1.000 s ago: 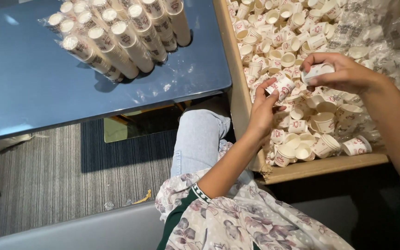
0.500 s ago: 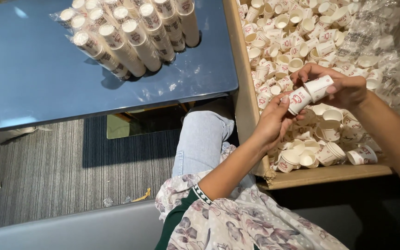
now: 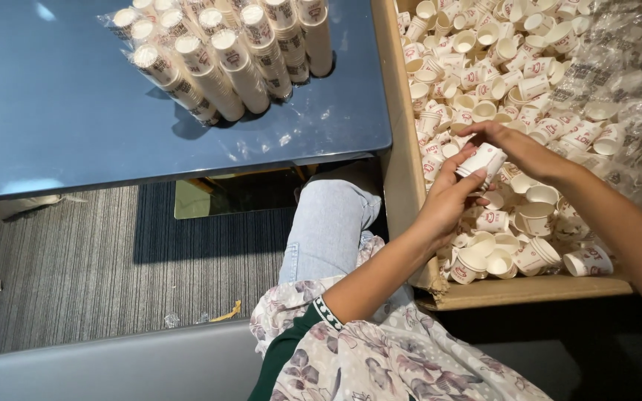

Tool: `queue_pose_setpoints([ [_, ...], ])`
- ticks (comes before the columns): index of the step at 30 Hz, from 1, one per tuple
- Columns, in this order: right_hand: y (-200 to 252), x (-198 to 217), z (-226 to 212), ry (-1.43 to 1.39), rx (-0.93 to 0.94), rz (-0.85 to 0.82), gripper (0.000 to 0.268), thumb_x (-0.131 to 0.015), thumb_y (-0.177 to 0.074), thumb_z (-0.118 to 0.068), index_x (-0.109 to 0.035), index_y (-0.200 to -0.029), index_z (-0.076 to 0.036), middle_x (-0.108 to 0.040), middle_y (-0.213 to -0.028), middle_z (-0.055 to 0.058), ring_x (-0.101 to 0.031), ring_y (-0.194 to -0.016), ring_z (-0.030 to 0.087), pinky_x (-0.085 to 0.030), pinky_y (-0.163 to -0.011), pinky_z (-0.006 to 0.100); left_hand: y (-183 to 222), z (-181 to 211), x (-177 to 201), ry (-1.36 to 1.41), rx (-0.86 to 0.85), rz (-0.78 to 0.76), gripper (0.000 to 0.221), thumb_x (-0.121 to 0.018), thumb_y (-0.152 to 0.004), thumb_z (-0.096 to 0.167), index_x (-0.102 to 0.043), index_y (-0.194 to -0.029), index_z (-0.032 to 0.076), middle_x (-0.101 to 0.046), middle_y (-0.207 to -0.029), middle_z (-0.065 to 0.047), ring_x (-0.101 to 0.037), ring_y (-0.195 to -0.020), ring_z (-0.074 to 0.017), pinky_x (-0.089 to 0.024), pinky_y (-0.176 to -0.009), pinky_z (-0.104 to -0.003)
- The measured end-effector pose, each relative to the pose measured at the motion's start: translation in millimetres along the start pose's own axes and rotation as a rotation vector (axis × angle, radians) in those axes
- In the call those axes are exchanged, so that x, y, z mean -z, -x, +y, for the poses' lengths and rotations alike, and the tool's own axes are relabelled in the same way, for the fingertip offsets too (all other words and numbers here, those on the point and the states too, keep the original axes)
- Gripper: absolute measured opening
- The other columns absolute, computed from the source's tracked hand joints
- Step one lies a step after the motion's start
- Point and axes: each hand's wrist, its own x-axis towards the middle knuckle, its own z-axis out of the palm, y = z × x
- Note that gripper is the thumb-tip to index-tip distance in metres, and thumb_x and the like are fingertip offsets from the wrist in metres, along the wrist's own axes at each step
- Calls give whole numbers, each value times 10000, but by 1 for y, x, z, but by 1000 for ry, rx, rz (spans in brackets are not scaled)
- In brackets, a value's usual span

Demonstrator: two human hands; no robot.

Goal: The person picks up paper cups from a large cardboard box and stacks them together. The person then places the stacks into clear plastic sleeves or onto a table.

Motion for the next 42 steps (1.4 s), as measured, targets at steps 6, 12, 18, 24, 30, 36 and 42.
queue_pose_setpoints([
  [6,-23,19,109,937,-221,-340,266,-742,-831,-232,-717,-1016,-43,-783,-851,103,-705,-816,233,-584,-747,384,0,-6,6,7,-6,7,550,-602,-1023,121,-400,-1534,95,-626,-1215,-141,-637,-960,-151,-497,-723,-253],
  [12,-28,26,99,922,-245,-399,237,-712,-814,-179,-758,-1027,-88,-799,-873,77,-720,-828,194,-580,-771,363,2,-3,6,-37,6,32,539,-622,-992,132,-441,-1500,133,-625,-1260,-82,-601,-987,-129,-486,-747,-260],
  [18,-4,39,22,796,98,45,448,-652,-743,-149,-675,-1188,-95,-756,-943,112,-725,-860,212,-562,-777,381,8,7,2,-75,21,58,535,-626,-975,157,-455,-1482,160,-595,-1320,-57,-574,-1061,-133,-476,-780,-284],
  [24,15,16,-12,951,289,350,292,-701,-822,-233,-714,-1027,-25,-699,-893,142,-657,-750,204,-529,-697,382,15,15,-3,-122,36,40,526,-622,-981,160,-457,-1481,147,-583,-1329,-51,-569,-1077,-127,-497,-787,-290],
  [30,24,11,-21,757,287,399,274,-801,-822,-179,-589,-819,-5,-642,-778,107,-558,-605,125,-457,-553,291,4,-6,6,-32,-29,68,534,-607,-1018,136,-413,-1514,88,-619,-1226,-134,-598,-951,-145,-509,-751,-275],
  [36,24,18,-30,430,558,105,135,-766,-804,-103,-642,-840,-63,-729,-1176,135,-692,-787,120,-580,-647,227,10,7,-3,-20,-70,156,533,-586,-1053,195,-386,-1534,86,-623,-1215,-114,-608,-901,-115,-524,-749,-241],
  [42,26,14,-27,561,716,-103,85,-782,-824,-84,-706,-839,-49,-757,-930,116,-685,-1178,261,-560,-1011,375,15,15,-12,11,-98,162,531,-599,-1049,235,-391,-1515,92,-614,-1230,-96,-627,-937,-105,-520,-749,-239],
])
